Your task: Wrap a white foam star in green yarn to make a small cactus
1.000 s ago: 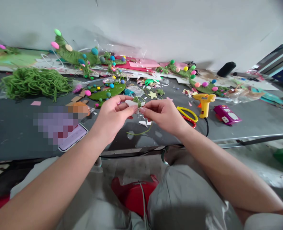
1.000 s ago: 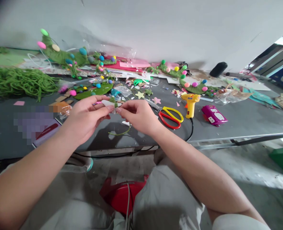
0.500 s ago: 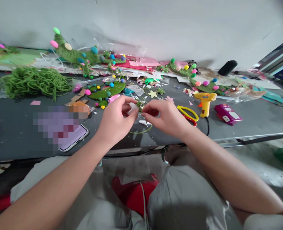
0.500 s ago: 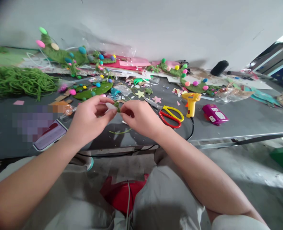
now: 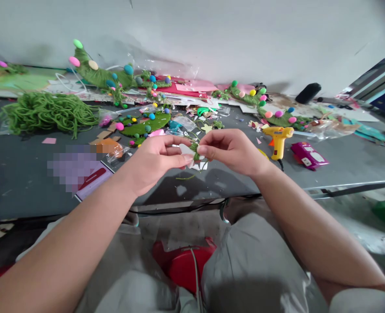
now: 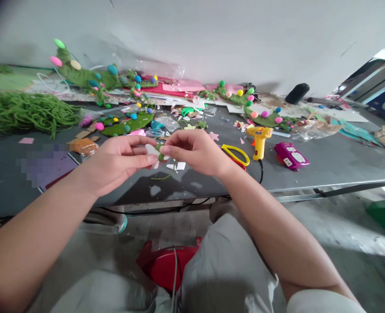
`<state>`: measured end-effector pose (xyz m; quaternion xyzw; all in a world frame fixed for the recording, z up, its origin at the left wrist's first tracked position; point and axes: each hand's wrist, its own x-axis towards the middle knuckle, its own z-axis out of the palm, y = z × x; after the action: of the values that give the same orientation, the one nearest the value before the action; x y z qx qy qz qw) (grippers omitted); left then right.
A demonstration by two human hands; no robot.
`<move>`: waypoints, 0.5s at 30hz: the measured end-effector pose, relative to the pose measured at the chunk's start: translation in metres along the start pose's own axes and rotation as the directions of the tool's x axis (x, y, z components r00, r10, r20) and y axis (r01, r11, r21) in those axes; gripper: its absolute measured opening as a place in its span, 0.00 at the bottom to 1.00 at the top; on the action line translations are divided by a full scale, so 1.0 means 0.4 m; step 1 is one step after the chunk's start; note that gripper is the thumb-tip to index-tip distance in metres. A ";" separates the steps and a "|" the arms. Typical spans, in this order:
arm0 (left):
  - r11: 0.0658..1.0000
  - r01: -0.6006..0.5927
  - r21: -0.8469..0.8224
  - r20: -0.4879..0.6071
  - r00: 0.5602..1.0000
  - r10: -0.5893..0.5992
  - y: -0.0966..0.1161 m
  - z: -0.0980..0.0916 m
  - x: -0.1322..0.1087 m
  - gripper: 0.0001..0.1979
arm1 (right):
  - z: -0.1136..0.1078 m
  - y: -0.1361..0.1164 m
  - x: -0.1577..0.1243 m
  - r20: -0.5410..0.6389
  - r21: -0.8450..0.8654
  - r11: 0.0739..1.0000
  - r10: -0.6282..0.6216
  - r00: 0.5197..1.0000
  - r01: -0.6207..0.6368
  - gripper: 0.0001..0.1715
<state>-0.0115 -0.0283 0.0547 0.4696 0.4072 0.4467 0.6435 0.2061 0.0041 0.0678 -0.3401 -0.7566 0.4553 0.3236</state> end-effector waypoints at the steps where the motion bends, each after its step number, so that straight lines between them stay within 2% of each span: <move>1: 0.999 -0.003 -0.054 0.022 1.000 0.004 0.000 0.002 -0.001 0.14 | -0.002 0.002 0.002 0.028 0.071 0.997 0.021 0.999 -0.023 0.19; 3: 0.989 -0.009 -0.150 0.050 0.999 0.017 -0.003 0.007 -0.002 0.14 | 0.002 0.010 0.006 0.053 0.194 0.981 0.024 0.998 -0.034 0.19; 5: 0.973 -0.024 -0.230 0.041 0.999 0.034 -0.009 0.013 -0.001 0.13 | 0.016 0.022 0.011 0.030 0.320 0.947 0.002 1.000 -0.011 0.19; 9: 0.938 -0.057 -0.343 -0.071 0.997 0.034 -0.018 0.024 0.005 0.11 | 0.056 0.043 0.021 -0.048 0.507 0.861 0.006 0.999 0.020 0.19; 12: 0.917 -0.078 -0.390 -0.154 0.988 0.019 -0.019 0.032 0.010 0.12 | 0.069 0.048 0.025 -0.094 0.497 0.867 -0.002 0.996 0.048 0.18; 15: 0.914 -0.092 -0.394 -0.193 0.981 0.016 -0.015 0.037 0.011 0.13 | 0.066 0.043 0.023 -0.144 0.303 0.947 -0.066 0.987 0.107 0.13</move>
<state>0.0049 -0.0285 0.0518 0.2950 0.3520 0.5802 0.6726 0.1835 0.0054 0.0440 -0.2808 -0.6671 0.5300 0.4418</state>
